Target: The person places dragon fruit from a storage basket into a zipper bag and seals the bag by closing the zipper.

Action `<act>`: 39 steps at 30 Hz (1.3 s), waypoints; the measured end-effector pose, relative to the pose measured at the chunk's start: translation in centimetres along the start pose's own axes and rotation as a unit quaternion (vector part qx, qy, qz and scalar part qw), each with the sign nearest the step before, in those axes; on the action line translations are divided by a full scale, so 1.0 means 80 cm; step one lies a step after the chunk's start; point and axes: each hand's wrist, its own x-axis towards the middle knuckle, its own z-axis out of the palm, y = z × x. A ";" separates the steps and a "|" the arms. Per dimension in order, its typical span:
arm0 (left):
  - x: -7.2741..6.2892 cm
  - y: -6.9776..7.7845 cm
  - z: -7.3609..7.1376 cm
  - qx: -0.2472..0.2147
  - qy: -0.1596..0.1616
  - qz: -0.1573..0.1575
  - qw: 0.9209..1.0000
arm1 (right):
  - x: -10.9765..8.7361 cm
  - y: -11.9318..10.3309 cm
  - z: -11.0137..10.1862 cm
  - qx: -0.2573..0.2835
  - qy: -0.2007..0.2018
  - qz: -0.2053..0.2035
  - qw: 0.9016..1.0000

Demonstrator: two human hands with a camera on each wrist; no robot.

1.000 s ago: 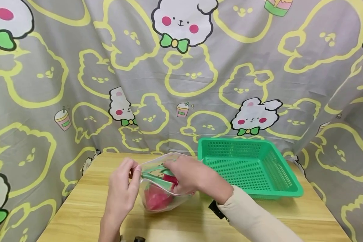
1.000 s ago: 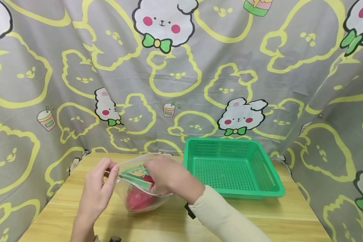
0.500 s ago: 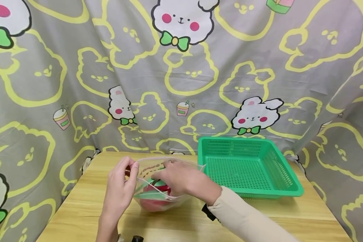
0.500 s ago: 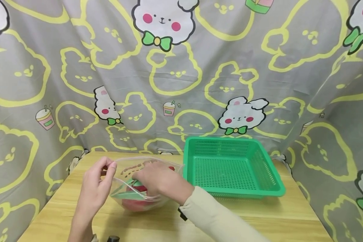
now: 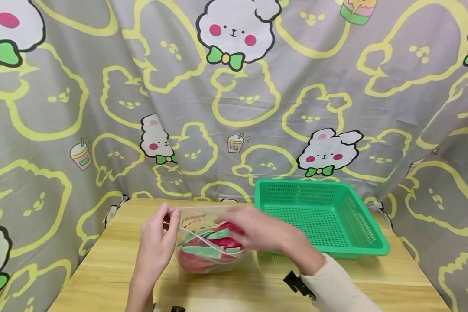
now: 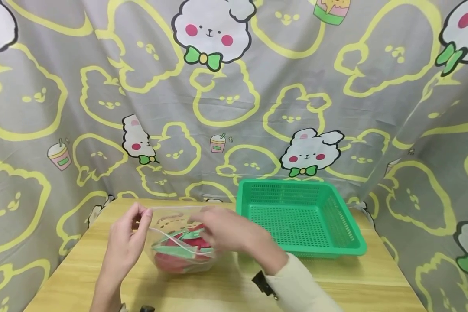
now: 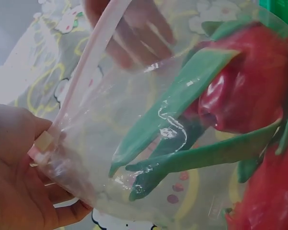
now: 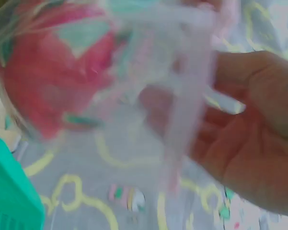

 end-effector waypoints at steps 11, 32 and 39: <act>0.001 -0.001 0.001 0.005 0.012 -0.002 1.000 | -0.088 0.059 0.008 0.084 0.168 0.064 0.980; -0.002 -0.027 -0.042 -0.061 -0.160 0.081 0.982 | -0.071 0.085 0.050 0.139 0.342 0.116 0.922; 0.003 -0.053 -0.035 -0.157 -0.120 0.018 0.980 | -0.063 0.091 0.049 0.237 0.357 0.118 0.896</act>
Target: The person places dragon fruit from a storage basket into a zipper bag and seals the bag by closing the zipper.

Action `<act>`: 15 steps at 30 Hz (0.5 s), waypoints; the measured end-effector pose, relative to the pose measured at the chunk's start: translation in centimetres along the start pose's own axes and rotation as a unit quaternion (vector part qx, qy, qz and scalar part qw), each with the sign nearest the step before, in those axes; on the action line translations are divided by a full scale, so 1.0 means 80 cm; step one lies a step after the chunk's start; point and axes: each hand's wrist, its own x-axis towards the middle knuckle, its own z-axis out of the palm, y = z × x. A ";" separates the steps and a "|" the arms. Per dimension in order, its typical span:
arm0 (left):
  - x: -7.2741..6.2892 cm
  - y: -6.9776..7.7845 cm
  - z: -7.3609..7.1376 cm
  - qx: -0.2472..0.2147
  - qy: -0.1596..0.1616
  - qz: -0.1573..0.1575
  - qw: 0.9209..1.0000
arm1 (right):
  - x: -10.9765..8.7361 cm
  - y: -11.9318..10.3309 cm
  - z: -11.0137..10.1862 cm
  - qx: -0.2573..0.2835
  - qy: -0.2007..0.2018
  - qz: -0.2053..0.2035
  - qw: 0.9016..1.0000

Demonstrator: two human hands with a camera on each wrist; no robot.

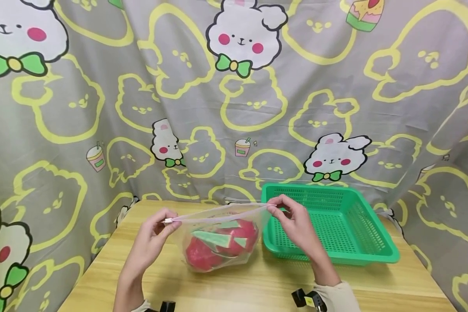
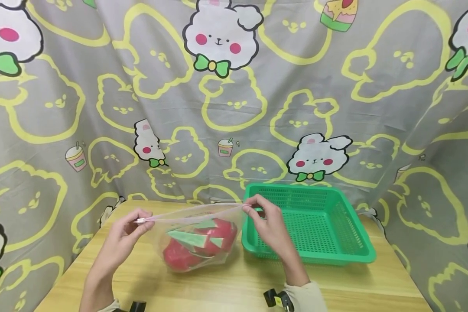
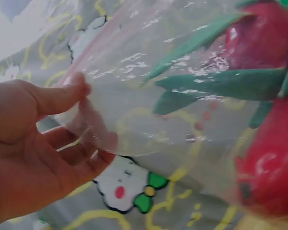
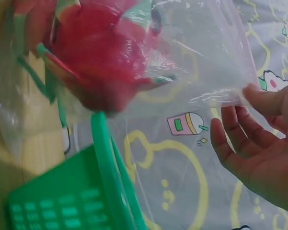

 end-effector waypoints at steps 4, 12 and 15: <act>0.004 -0.015 0.005 -0.091 0.011 -0.036 0.995 | 0.003 0.005 0.005 0.095 -0.017 0.041 0.994; 0.017 -0.033 0.022 -0.208 0.018 -0.066 0.976 | 0.017 0.009 0.025 0.243 0.010 0.128 0.961; 0.030 -0.039 0.026 -0.230 0.034 -0.090 0.968 | 0.027 0.010 0.032 0.256 0.028 0.147 0.955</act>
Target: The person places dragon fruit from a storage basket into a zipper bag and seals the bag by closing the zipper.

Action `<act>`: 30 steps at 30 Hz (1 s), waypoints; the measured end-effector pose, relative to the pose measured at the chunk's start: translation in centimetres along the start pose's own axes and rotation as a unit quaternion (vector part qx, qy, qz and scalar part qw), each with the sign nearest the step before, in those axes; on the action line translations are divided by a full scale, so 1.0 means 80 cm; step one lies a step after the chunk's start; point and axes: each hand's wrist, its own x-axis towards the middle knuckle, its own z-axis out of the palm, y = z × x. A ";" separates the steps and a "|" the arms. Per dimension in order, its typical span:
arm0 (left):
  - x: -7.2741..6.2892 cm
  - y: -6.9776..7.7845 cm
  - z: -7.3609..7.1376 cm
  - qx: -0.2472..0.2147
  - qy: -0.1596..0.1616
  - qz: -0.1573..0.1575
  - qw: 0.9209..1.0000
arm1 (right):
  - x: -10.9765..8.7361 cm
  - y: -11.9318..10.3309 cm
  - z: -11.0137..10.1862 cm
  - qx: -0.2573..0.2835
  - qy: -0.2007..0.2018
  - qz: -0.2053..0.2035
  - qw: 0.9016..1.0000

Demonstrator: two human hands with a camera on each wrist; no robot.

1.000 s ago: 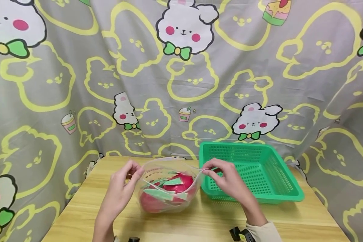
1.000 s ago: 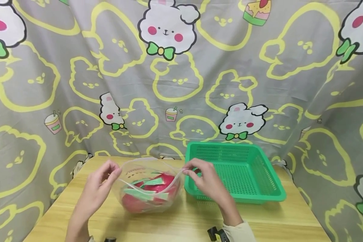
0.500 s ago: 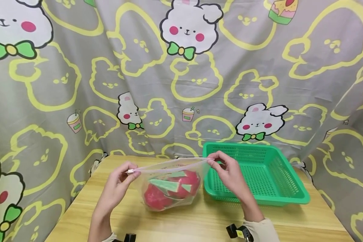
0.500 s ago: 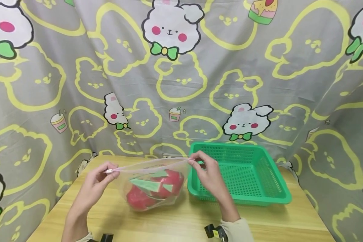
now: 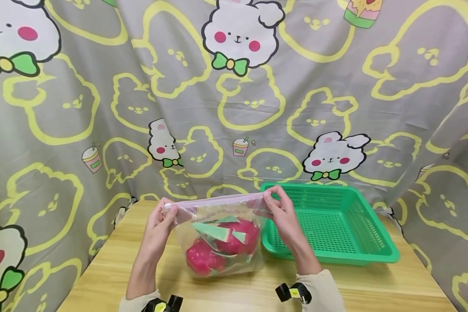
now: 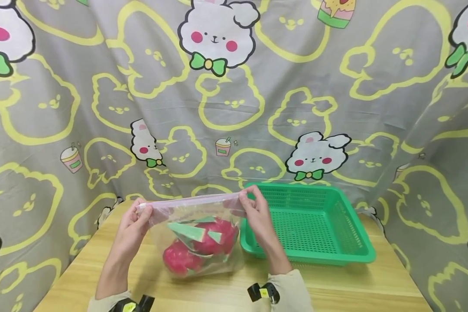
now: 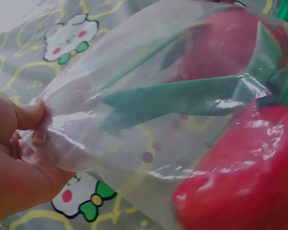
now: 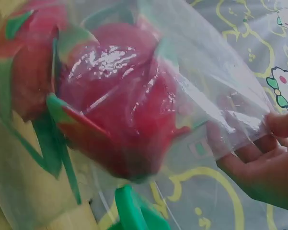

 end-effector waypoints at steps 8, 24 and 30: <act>0.040 -0.007 -0.004 -0.008 0.032 -0.029 0.999 | 0.032 0.006 0.017 0.050 0.058 0.010 0.997; -0.003 -0.037 -0.043 -0.081 -0.175 -0.114 0.975 | -0.022 0.028 -0.023 -0.003 -0.114 0.060 0.992; -0.016 -0.049 -0.060 -0.072 -0.304 -0.139 0.940 | -0.044 0.039 -0.034 -0.067 -0.252 0.085 0.962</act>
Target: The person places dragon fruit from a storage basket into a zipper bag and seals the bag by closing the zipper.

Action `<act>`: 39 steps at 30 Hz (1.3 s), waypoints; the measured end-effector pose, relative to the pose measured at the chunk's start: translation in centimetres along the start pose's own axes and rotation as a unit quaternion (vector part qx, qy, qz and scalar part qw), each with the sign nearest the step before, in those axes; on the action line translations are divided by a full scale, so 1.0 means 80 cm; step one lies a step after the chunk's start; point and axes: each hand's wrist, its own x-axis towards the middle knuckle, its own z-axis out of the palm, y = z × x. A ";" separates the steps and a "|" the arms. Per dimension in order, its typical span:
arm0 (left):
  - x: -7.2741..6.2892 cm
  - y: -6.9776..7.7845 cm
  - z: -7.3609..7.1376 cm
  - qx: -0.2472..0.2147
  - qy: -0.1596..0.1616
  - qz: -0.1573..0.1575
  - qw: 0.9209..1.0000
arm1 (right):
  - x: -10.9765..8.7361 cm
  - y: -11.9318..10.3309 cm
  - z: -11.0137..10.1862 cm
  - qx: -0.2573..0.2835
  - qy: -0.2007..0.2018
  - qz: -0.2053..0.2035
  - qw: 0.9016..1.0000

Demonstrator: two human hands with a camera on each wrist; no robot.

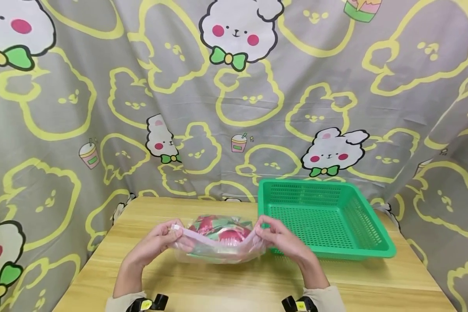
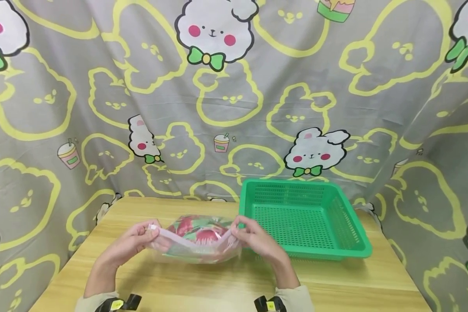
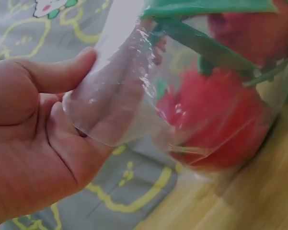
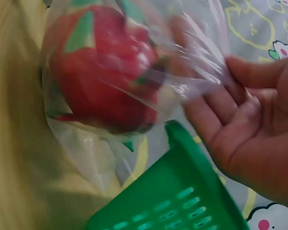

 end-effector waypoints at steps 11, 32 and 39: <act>-0.012 -0.022 -0.012 0.019 -0.086 -0.084 0.993 | -0.016 -0.010 0.036 -0.184 -0.093 0.003 0.978; 0.010 -0.031 -0.009 0.254 0.032 -0.076 0.964 | 0.006 0.021 0.072 -0.361 0.001 -0.017 0.932; 0.008 -0.043 -0.015 0.273 0.077 -0.064 0.957 | 0.014 0.039 0.073 -0.349 0.023 -0.018 0.937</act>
